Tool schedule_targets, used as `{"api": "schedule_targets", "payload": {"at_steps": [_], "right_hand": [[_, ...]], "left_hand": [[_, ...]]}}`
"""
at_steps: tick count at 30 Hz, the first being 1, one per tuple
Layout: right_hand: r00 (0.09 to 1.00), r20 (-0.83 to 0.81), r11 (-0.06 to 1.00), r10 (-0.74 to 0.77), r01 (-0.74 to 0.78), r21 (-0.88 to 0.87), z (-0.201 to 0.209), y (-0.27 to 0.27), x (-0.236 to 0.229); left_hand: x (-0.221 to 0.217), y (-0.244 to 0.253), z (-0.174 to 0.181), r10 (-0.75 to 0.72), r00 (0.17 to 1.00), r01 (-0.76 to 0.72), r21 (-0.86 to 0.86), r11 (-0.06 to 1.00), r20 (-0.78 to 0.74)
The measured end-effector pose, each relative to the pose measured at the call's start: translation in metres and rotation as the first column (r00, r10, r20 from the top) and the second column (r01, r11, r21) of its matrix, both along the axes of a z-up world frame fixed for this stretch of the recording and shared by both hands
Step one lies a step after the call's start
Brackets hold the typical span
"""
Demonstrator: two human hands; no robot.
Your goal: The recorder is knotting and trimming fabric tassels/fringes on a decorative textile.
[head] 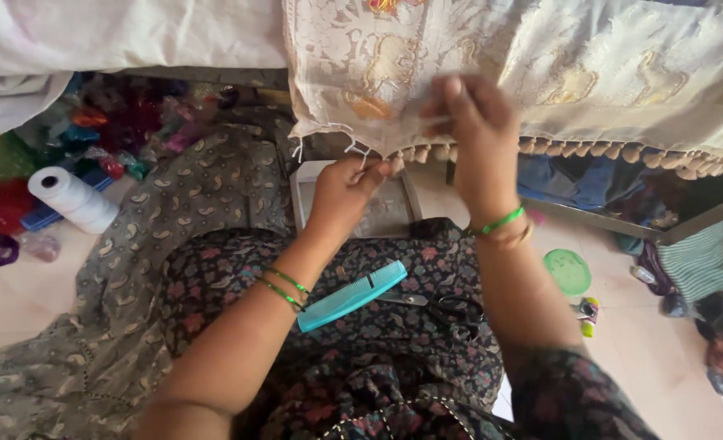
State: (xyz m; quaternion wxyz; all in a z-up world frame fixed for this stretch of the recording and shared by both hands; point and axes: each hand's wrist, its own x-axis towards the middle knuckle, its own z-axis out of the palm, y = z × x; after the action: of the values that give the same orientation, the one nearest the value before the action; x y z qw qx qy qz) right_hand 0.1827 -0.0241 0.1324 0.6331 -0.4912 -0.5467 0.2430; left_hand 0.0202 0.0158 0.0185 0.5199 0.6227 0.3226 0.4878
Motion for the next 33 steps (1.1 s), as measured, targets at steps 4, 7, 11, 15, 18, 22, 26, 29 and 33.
{"api": "schedule_targets", "payload": {"at_steps": [4,7,11,15,18,22,26,29,33], "right_hand": [[0.899,-0.296,0.935,0.324,-0.352,-0.046,0.044,0.020,-0.018],[0.817,-0.391,0.871,0.423,-0.485,-0.071,0.043,0.041,-0.031],[0.802,-0.443,0.888,0.402,-0.460,-0.027,0.029,0.055,-0.035],[0.784,-0.481,0.892,0.392,-0.452,-0.011,0.019,0.052,-0.031],[0.814,-0.445,0.909,0.374,-0.417,0.000,0.016,0.046,-0.030],[0.898,-0.344,0.954,0.275,-0.300,-0.021,0.017,0.027,-0.039],[0.955,-0.230,0.978,0.188,-0.205,-0.050,0.010,-0.003,-0.042],[0.985,-0.104,0.986,0.141,-0.149,-0.076,-0.009,-0.031,-0.039],[0.992,0.042,0.964,0.122,-0.109,-0.241,-0.046,-0.057,-0.030]], "left_hand": [[-0.001,-0.001,-0.002,0.026,0.999,-0.032,0.142,0.989,0.045],[0.000,-0.003,-0.006,0.121,0.992,-0.124,0.322,0.938,0.029],[0.004,0.004,-0.016,0.146,0.989,-0.147,0.319,0.936,0.027],[-0.001,0.003,-0.013,0.112,0.992,-0.123,0.254,0.959,0.056],[-0.002,0.000,-0.003,0.139,0.989,-0.131,0.163,0.978,-0.044],[0.000,-0.001,-0.005,0.043,0.992,-0.058,0.119,0.991,0.118],[-0.001,0.001,-0.007,0.011,0.993,-0.020,0.073,0.997,0.120],[-0.002,0.000,-0.003,-0.016,0.996,0.028,-0.126,0.992,0.091],[-0.010,-0.009,0.022,-0.116,0.973,0.180,-0.338,0.924,0.202]]}}
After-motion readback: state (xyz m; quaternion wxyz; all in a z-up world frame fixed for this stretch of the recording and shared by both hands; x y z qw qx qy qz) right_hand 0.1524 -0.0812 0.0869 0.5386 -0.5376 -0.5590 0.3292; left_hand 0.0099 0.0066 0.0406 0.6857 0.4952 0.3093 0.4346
